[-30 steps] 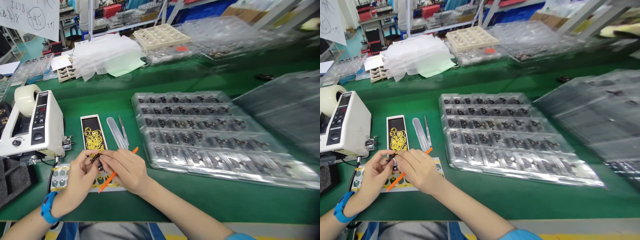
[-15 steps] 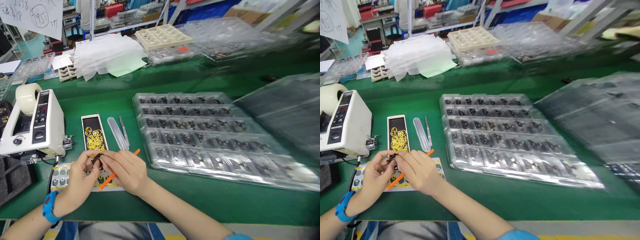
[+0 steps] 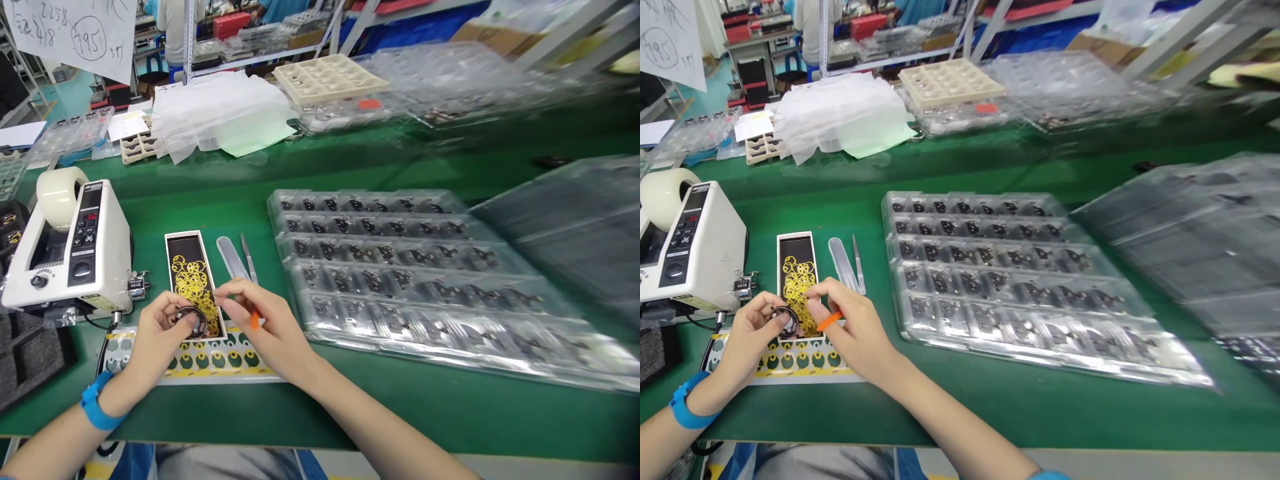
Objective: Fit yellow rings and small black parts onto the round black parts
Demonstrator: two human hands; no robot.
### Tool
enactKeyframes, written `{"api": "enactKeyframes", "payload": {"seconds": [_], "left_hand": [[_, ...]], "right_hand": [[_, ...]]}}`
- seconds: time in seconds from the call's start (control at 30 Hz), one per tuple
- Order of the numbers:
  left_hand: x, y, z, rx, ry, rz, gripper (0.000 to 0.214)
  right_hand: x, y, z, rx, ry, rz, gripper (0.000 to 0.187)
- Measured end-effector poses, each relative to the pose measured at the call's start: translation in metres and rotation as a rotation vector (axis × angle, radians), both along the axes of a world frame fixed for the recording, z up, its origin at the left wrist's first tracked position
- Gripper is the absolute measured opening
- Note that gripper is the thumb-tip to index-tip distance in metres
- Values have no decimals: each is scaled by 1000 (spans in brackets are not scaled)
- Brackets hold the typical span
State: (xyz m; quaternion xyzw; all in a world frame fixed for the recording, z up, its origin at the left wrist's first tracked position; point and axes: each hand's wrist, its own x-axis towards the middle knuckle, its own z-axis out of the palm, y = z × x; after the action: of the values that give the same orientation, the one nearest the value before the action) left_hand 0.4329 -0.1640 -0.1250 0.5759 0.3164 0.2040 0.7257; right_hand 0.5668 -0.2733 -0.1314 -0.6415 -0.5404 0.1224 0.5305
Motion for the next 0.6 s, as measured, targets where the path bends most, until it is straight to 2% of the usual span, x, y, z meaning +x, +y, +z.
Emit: {"api": "enactKeyframes", "payload": {"seconds": [0.1,0.17,0.33,0.47,0.6], "left_hand": [[-1,1,4,9,-1,-39,13],[-1,1,6,-34,10,-83,13],[-1,0,8,-71,93,-89,19],[0,1,9,29,109,-74,12],[0,1,10,120,71,-64,7]], "right_hand": [[2,0,3,-107,71,208,15],[1,1,3,-119,48,279,14],[-3,1,-2,-79,-59,289,13],[-7,1,-5,-74,-78,293,14],[-12,1,-6,-151,-23,304,22]]}}
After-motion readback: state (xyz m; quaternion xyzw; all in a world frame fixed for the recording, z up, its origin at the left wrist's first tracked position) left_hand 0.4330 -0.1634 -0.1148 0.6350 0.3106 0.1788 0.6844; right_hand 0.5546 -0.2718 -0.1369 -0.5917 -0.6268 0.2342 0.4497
